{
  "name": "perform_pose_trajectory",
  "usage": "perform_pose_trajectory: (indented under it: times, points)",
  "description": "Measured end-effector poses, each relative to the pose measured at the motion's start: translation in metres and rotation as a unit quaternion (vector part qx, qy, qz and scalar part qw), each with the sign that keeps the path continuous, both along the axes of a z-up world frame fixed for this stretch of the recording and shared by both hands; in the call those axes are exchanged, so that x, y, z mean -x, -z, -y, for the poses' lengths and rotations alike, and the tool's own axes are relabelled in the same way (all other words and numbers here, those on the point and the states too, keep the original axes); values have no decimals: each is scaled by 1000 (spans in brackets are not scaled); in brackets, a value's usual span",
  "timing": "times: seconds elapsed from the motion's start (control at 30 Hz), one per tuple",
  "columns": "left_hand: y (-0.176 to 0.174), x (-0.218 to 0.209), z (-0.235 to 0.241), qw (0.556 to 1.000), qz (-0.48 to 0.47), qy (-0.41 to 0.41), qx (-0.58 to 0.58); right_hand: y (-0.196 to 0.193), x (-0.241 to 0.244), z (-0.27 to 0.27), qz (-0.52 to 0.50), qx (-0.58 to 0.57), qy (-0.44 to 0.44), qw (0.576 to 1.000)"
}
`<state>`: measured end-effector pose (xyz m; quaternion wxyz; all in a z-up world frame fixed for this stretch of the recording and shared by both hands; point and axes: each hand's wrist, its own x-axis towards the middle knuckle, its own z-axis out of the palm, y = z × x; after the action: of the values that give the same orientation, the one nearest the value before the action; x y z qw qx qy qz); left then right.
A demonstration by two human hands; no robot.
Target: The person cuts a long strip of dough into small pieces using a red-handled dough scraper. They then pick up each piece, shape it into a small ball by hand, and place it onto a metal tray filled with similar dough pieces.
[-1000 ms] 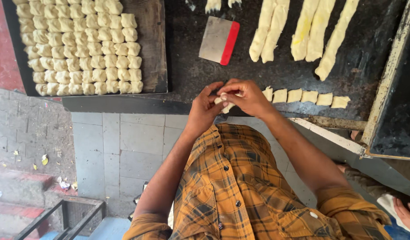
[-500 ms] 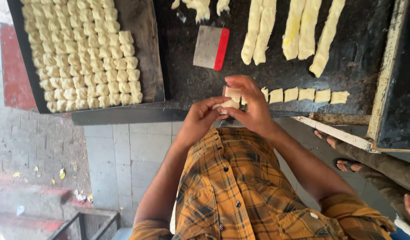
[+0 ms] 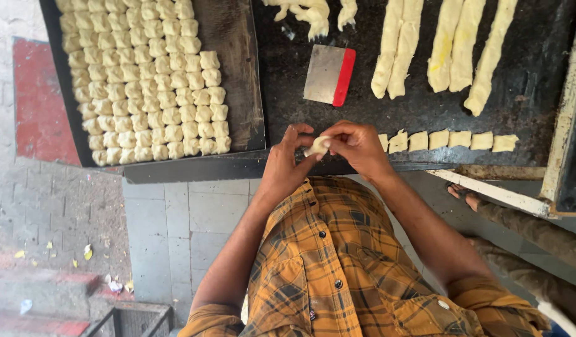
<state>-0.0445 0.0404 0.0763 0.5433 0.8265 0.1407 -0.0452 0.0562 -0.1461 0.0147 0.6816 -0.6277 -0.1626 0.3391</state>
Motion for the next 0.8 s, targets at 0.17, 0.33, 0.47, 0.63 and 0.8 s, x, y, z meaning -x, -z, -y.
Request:
perform_pose_trajectory:
  times: [0.17, 0.33, 0.47, 0.63, 0.8]
  points:
    - [27, 1, -11, 955, -19, 17, 296, -3, -18, 17, 130, 120, 84, 981]
    - [51, 5, -14, 915, -39, -42, 400, 22, -43, 69, 366, 263, 266, 852]
    - [50, -4, -8, 899, -64, -37, 432, 43, -53, 54, 497, 278, 223, 791]
    - [43, -6, -6, 921, -76, -6, 383, 60, -62, 26, 553, 327, 172, 747]
    - [48, -1, -6, 898, -74, -18, 434, 71, -54, 26, 551, 366, 154, 734]
